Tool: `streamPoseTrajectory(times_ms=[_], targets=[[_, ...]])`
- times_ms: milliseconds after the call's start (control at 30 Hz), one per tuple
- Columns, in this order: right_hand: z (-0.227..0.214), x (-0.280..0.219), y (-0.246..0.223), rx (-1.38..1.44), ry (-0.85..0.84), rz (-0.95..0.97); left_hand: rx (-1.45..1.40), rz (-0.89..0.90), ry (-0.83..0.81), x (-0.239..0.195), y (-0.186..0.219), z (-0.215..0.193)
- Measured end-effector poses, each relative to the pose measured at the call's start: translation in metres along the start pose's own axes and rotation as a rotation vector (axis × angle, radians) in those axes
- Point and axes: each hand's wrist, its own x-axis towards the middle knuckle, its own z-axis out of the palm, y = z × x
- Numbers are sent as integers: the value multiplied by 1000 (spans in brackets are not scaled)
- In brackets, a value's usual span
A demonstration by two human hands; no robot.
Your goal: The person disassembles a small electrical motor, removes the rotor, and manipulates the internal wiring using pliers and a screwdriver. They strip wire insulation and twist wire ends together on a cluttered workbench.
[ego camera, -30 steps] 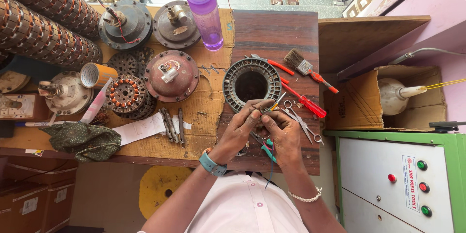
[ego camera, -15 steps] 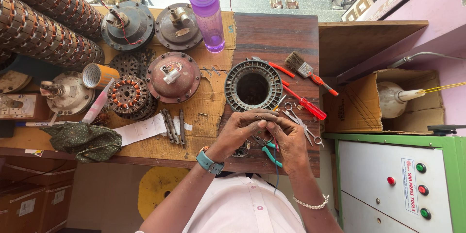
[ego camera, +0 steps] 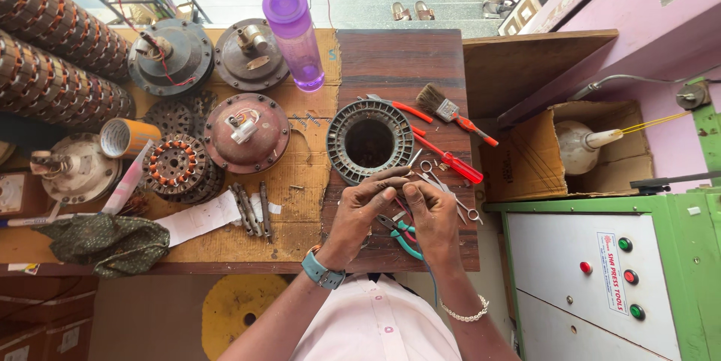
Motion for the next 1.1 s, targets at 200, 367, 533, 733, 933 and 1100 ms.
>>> streamPoseTrajectory(times_ms=[200,367,533,733,933,1100], targets=[[3,-5,-7,45,-52,49,-16,-107,8,2,14,-5],[-4,-9,-12,-165,-14,41,129,-105,-96,0,19,-8],[-6,-12,-22,-211,-6,64,230,-49,-128,3,17,-5],[-10,-20,-21,-144,-24,81,136,65,-91,3,7,-4],[-16,-28,-3,-144,-85,-153,-57,-15,85,-10,-18,-1],[-16,-41,34,174,-260,189,-87,39,224,-41,-32,-10]])
